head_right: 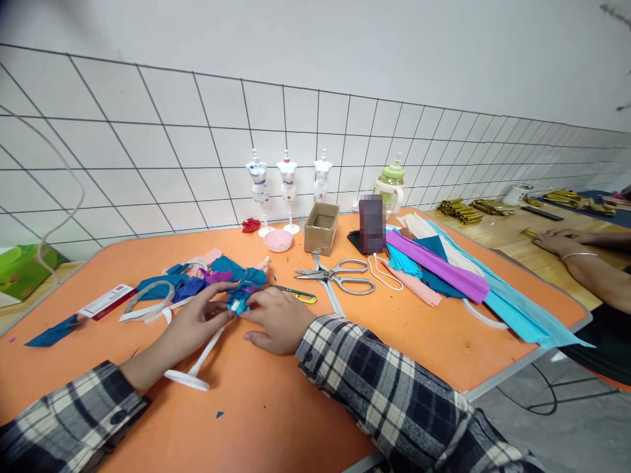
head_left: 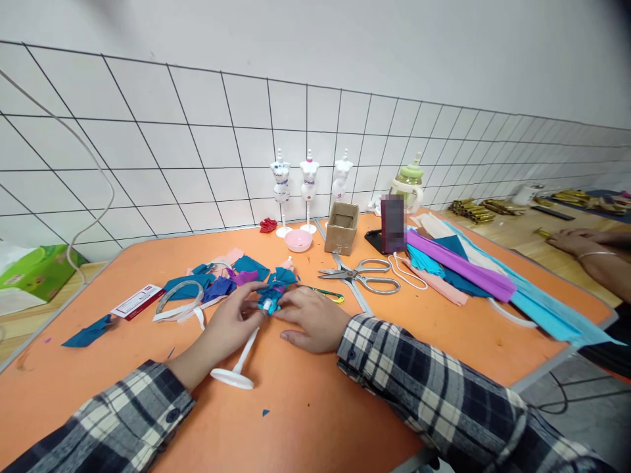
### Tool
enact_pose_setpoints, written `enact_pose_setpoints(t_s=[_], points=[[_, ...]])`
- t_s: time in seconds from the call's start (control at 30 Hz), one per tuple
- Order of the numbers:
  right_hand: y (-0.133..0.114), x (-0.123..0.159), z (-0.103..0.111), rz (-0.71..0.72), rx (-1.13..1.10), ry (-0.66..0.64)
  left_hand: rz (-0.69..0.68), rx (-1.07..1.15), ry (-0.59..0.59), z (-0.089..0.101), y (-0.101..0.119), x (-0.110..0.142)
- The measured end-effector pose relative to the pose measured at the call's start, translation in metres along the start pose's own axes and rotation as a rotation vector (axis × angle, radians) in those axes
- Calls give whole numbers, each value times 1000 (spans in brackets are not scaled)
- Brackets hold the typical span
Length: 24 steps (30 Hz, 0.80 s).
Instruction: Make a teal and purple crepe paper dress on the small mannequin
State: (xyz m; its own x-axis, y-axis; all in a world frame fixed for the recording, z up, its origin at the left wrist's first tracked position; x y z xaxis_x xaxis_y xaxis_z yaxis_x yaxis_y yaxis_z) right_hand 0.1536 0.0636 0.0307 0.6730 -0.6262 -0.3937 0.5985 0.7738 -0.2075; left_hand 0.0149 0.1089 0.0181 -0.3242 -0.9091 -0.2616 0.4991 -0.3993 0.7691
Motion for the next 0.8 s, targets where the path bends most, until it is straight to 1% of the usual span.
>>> enact_pose_setpoints(t_s=[0.07, 0.13, 0.17, 0.23, 0.3, 0.33, 0.37, 0.43, 0.5, 0.53, 0.6, 0.67, 0.7, 0.8], points=[[-1, 0, 4, -3, -7, 50, 126, 256, 30, 1, -11, -2], [-1, 0, 8, 3, -30, 84, 184, 428, 34, 0, -12, -2], [0, -1, 11, -1, -54, 110, 204, 470, 27, -2, -11, -1], [9, -1, 21, -54, -106, 212, 255, 475, 12, -6, -9, 0], [23, 1, 31, -150, -138, 337, 328, 453, 2, -10, -8, 3], [30, 2, 34, -200, -145, 383, 364, 475, 3, -13, -8, 5], [36, 3, 34, -243, -152, 403, 395, 519, 2, -16, -8, 6], [44, 3, 27, -290, -180, 363, 431, 627, 2, -21, -5, 9], [47, 3, 17, -310, -204, 288, 449, 648, -16, -25, -4, 13], [48, 3, 14, -314, -208, 259, 450, 582, -34, -26, -4, 14], [49, 3, 10, -317, -208, 230, 391, 311, -62, -23, -4, 15], [51, 3, 9, -323, -213, 220, 254, -9, -53, -16, 0, 13], [52, 3, 9, -327, -220, 216, 172, -128, -33, -11, 4, 11], [54, 3, 9, -343, -231, 220, -73, -316, 29, -3, 18, 9]])
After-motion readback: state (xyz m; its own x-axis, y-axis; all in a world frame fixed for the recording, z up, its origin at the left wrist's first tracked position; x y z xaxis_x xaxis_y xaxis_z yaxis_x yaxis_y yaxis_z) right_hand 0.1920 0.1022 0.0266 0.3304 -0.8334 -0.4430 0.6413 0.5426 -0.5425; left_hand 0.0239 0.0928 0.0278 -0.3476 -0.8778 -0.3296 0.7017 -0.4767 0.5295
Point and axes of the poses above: each hand's wrist, its own x-axis away from the middle knuckle, its own z-axis out of the back of the hand, y = z × x, the point moved 8 cm from there along -x, towards the middle knuckle, and after that the axes turned 3 degrees about y, right-handed, at the moved point
